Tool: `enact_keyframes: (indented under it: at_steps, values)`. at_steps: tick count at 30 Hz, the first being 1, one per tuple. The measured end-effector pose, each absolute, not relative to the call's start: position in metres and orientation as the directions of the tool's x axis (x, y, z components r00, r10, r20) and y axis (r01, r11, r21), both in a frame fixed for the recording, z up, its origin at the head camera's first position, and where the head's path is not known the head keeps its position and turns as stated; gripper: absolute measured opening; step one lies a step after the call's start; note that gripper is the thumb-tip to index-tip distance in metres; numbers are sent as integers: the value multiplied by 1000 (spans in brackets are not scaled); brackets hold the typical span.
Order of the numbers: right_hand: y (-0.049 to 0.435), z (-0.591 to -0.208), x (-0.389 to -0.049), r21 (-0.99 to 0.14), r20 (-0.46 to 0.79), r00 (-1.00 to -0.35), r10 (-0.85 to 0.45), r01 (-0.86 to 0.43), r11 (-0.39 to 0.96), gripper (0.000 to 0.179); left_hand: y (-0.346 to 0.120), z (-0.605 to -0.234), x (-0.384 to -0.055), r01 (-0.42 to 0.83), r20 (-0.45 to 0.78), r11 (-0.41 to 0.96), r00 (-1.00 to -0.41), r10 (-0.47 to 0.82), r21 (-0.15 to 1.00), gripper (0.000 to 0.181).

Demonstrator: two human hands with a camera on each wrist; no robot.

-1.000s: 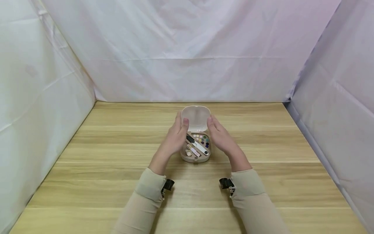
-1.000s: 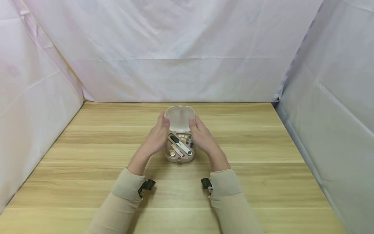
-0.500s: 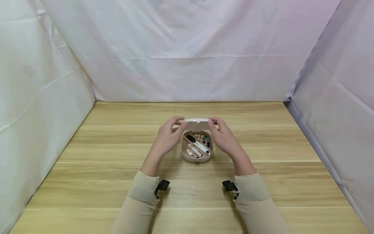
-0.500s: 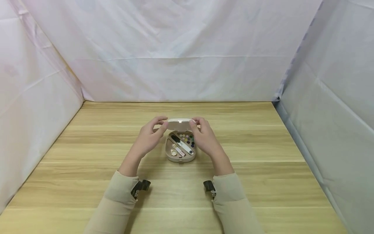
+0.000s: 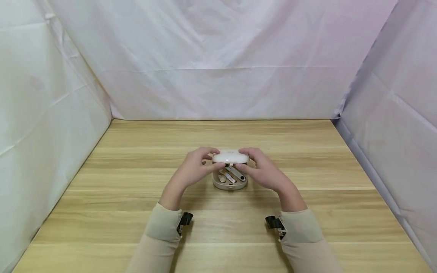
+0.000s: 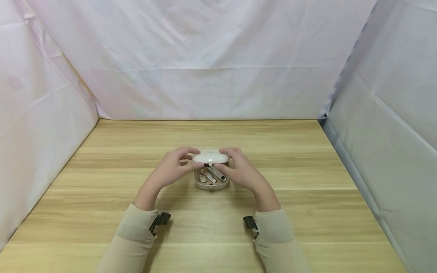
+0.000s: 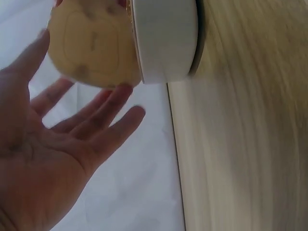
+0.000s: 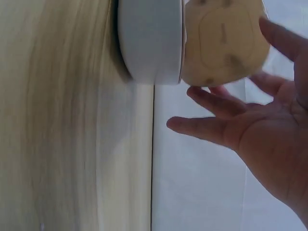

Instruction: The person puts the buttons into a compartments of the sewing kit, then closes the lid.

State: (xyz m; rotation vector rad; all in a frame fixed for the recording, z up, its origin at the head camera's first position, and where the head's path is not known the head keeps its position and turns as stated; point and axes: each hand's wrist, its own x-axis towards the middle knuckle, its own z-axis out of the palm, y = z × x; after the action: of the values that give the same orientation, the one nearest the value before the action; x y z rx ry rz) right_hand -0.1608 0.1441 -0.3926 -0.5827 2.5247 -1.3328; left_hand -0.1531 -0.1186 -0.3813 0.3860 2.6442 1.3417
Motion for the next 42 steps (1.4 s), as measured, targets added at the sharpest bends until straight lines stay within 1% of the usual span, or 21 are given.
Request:
enact_keyframes:
  at_steps: [5, 12, 16, 26, 30, 37, 42]
  values:
    - [147, -393, -153, -761, -36, -877, -479, -287, 583, 61, -120, -379, -149, 252, -18, 651, -925, 378, 716, 51]
    - [141, -396, -149, -723, -31, -876, -481, -313, 616, 64, -118, -381, -146, 290, -50, 754, -918, 392, 589, 56]
    - [138, -398, -148, -697, -15, -873, -487, -340, 631, 63, -116, -383, -144, 319, -29, 774, -917, 399, 547, 57]
    - [133, -399, -147, -662, -23, -866, -500, -361, 656, 60, -113, -389, -141, 363, 20, 787, -913, 408, 499, 59]
    - [131, -399, -147, -652, -26, -869, -494, -360, 667, 59, -111, -389, -142, 359, 10, 796, -914, 406, 487, 59]
    - [128, -400, -147, -646, -28, -871, -490, -358, 674, 56, -111, -389, -142, 334, -24, 823, -922, 387, 459, 55]
    - [131, -396, -147, -639, -54, -866, -497, -353, 684, 59, -111, -388, -143, 324, -47, 826, -921, 387, 462, 57]
